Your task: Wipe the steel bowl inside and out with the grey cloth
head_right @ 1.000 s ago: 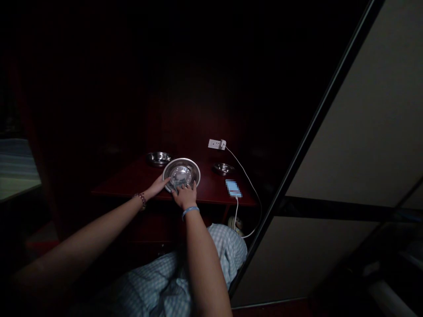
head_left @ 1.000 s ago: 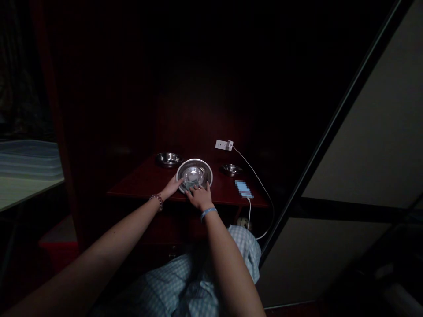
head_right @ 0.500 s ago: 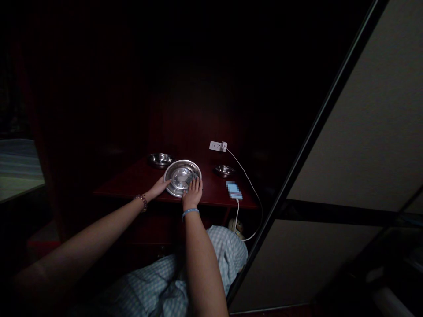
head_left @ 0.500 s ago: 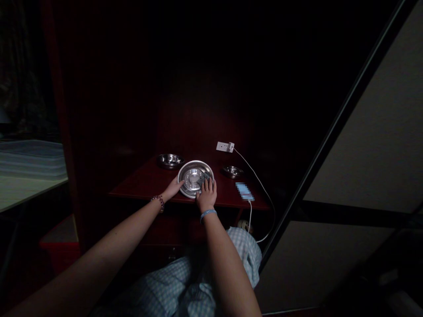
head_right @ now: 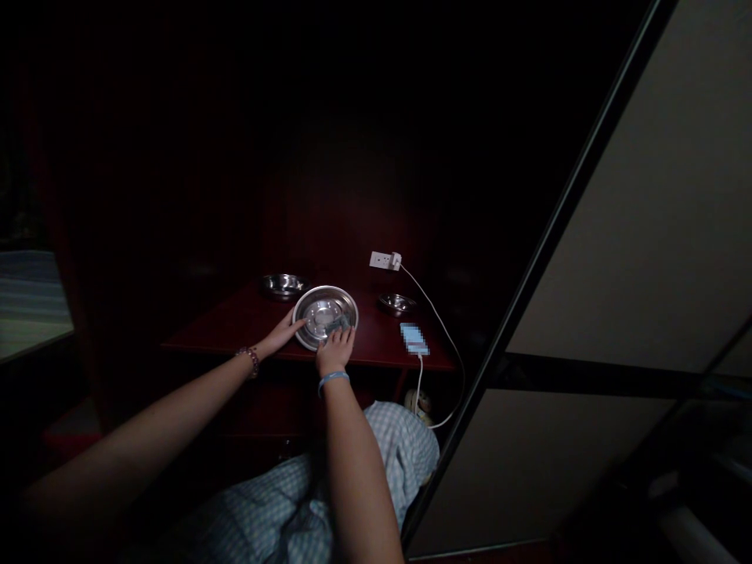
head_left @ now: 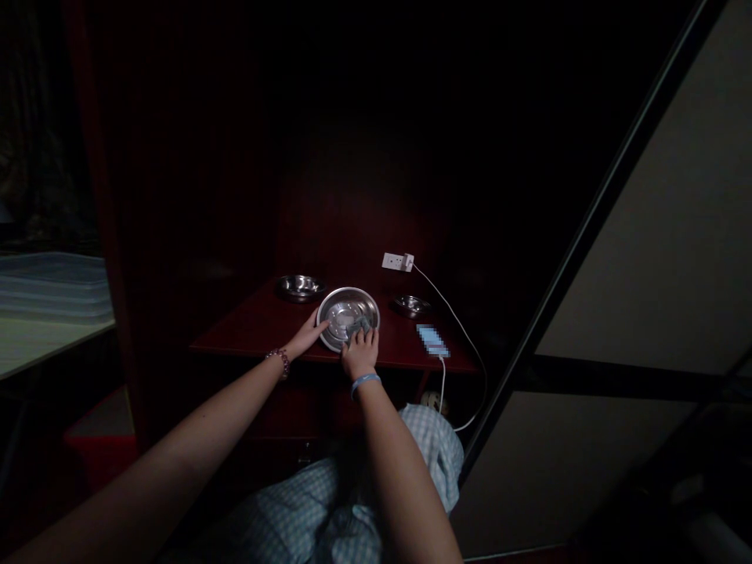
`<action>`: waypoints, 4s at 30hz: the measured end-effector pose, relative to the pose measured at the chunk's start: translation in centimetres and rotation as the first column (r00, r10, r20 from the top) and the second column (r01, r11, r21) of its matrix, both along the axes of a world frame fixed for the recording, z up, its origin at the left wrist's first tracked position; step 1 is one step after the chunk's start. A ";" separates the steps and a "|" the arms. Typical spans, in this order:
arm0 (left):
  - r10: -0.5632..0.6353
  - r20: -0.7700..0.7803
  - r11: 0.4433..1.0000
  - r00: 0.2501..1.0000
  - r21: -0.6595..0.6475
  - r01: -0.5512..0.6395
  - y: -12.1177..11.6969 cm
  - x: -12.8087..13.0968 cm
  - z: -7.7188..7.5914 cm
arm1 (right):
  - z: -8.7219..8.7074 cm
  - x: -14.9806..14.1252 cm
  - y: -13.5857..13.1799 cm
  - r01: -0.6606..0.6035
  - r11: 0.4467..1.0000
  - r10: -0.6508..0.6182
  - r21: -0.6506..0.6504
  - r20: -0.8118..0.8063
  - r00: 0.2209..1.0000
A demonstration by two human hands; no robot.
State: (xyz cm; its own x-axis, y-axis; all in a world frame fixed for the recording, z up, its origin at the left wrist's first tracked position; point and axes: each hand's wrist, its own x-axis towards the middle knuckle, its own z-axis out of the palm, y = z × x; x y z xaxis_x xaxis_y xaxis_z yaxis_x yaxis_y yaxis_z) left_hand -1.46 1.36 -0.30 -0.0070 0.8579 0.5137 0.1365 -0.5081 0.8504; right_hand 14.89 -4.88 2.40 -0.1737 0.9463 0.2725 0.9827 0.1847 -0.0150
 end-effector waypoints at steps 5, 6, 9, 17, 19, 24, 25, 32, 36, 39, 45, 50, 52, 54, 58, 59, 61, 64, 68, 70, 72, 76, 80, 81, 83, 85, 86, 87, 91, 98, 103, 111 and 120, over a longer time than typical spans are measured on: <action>-0.017 -0.021 1.000 1.000 0.004 0.017 -0.2 0.2 0.2 | 0.4 -0.2 -0.4 -0.008 0.999 0.007 -0.050 -0.023 1.000; -0.015 -0.028 1.000 1.000 0.003 0.015 -0.2 0.2 0.3 | 0.4 -0.3 -0.4 -0.006 0.999 0.005 -0.054 -0.034 0.999; -0.021 -0.058 1.000 0.998 -0.013 0.020 -0.3 0.2 0.3 | 0.5 -0.4 -0.4 0.008 0.998 -0.011 -0.062 -0.048 0.999; -0.202 -0.033 0.978 0.979 -0.066 0.199 -0.4 0.6 0.0 | 0.4 -0.7 -0.2 0.041 0.998 -0.044 -0.038 -0.073 0.996; -0.244 -0.024 0.968 0.970 -0.073 0.241 -0.3 0.7 -0.1 | 0.4 -0.7 -0.2 0.051 0.999 -0.052 -0.013 -0.078 0.996; -0.215 -0.063 0.976 0.974 -0.045 0.213 -0.3 0.5 -0.3 | 0.4 -0.9 -0.5 0.041 0.999 -0.041 0.002 -0.095 0.995; -0.204 -0.072 0.979 0.976 -0.038 0.202 -0.3 0.5 -0.3 | 0.5 -1.0 -0.5 0.040 0.999 -0.040 -0.004 -0.100 0.994; -0.100 -0.125 0.995 0.987 -0.023 0.098 -0.5 0.4 0.1 | 0.9 -1.2 -0.9 -0.016 1.000 0.016 0.001 -0.094 0.995; -0.063 -0.101 0.998 0.993 -0.030 0.060 -0.2 0.3 0.1 | 0.9 -1.3 -1.2 -0.063 0.998 0.064 0.011 -0.073 0.995; -0.048 -0.093 0.999 0.995 -0.019 0.046 0.2 0.3 -0.3 | 1.0 -1.3 -1.3 -0.092 0.996 0.092 0.004 -0.086 0.992; -0.041 -0.089 0.999 0.995 -0.026 0.039 0.9 0.2 -0.9 | 1.1 -1.4 -1.6 -0.151 0.988 0.149 -0.017 -0.093 0.984; -0.024 -0.090 0.999 0.996 0.029 0.027 0.9 -0.1 -0.9 | 1.3 -1.3 -1.7 -0.192 0.981 0.189 -0.021 -0.112 0.976; -0.017 -0.097 0.999 0.995 0.038 0.021 0.8 -0.2 -0.9 | 1.3 -1.3 -1.8 -0.197 0.980 0.192 -0.031 -0.119 0.974; -0.001 -0.096 0.999 0.995 0.045 0.006 0.7 -0.3 -0.9 | 1.3 -1.2 -1.7 -0.193 0.980 0.186 -0.043 -0.122 0.975; 0.036 -0.078 0.999 0.996 0.036 -0.034 0.8 -0.3 -0.8 | 1.3 -1.1 -1.5 -0.154 0.987 0.149 -0.042 -0.113 0.982; 0.039 -0.070 0.999 0.997 0.032 -0.037 0.9 -0.3 -0.7 | 1.3 -1.1 -1.4 -0.140 0.989 0.136 -0.040 -0.106 0.985; 0.033 -0.048 0.999 0.998 0.033 -0.032 1.0 -0.4 -0.7 | 1.2 -1.0 -1.2 -0.109 0.993 0.106 -0.037 -0.090 0.990; 0.009 -0.012 0.999 1.000 0.044 -0.009 1.1 -0.5 -0.7 | 1.2 -0.9 -0.9 -0.063 0.998 0.062 -0.012 -0.077 0.995; 0.005 0.052 1.000 0.999 0.030 -0.007 1.3 -0.5 -1.0 | 0.9 -0.5 -0.4 -0.036 0.999 0.037 0.037 -0.051 0.998; 0.009 0.084 1.000 0.996 0.021 -0.011 1.4 -0.5 -1.1 | 0.7 -0.3 -0.2 -0.026 0.997 0.028 0.069 -0.026 0.999; 0.005 0.102 1.000 0.995 0.017 -0.006 1.5 -0.5 -1.1 | 0.4 0.0 0.0 -0.013 0.995 0.013 0.102 0.006 1.000; -0.003 0.094 1.000 0.996 0.002 0.003 1.4 -0.6 -1.0 | -0.1 0.2 0.4 0.002 0.989 -0.012 0.145 0.064 0.998; 0.003 0.075 1.000 0.997 -0.004 -0.002 1.1 -0.6 -0.8 | -0.5 0.1 0.6 -0.036 0.986 0.022 0.160 0.088 0.996; 0.008 0.071 1.000 0.997 -0.002 -0.008 1.1 -0.6 -0.8 | -0.5 0.0 0.6 -0.059 0.987 0.047 0.151 0.081 0.996; 0.022 0.061 1.000 0.998 0.001 -0.022 1.1 -0.5 -0.8 | -0.5 -0.2 0.6 -0.104 0.988 0.100 0.112 0.044 0.994; 0.032 0.048 0.999 0.998 0.000 -0.032 1.1 -0.4 -0.8 | -0.4 -0.5 0.4 -0.130 0.989 0.130 0.073 -0.004 0.991; 0.035 0.040 0.999 0.999 0.001 -0.035 1.2 -0.4 -0.8 | -0.4 -0.7 0.3 -0.135 0.989 0.137 0.061 -0.023 0.990; 0.035 0.033 0.999 0.999 0.005 -0.035 1.3 -0.4 -0.8 | -0.3 -0.9 0.1 -0.141 0.989 0.143 0.053 -0.036 0.989; 0.042 0.031 0.999 0.999 0.017 -0.043 1.5 -0.4 -0.9 | 0.1 -1.4 -0.4 -0.189 0.981 0.192 0.040 -0.072 0.979; 0.070 0.060 0.998 0.996 -0.015 -0.069 1.6 -0.4 -1.2 | 0.2 -1.5 -1.0 -0.359 0.933 0.357 0.026 -0.183 0.916; 0.055 0.086 0.998 0.995 -0.005 -0.055 1.4 -0.3 -1.2 | 0.0 -1.5 -0.9 -0.429 0.903 0.424 0.030 -0.219 0.879; 0.097 0.069 0.995 0.993 -0.017 -0.096 1.2 -0.3 -0.9 | 0.8 -1.4 -1.2 -0.382 0.924 0.381 0.017 -0.102 0.919; 0.096 0.080 0.995 0.992 -0.015 -0.095 1.0 -0.3 -0.7 | 1.8 -1.0 -1.4 -0.224 0.974 0.224 0.020 -0.025 0.974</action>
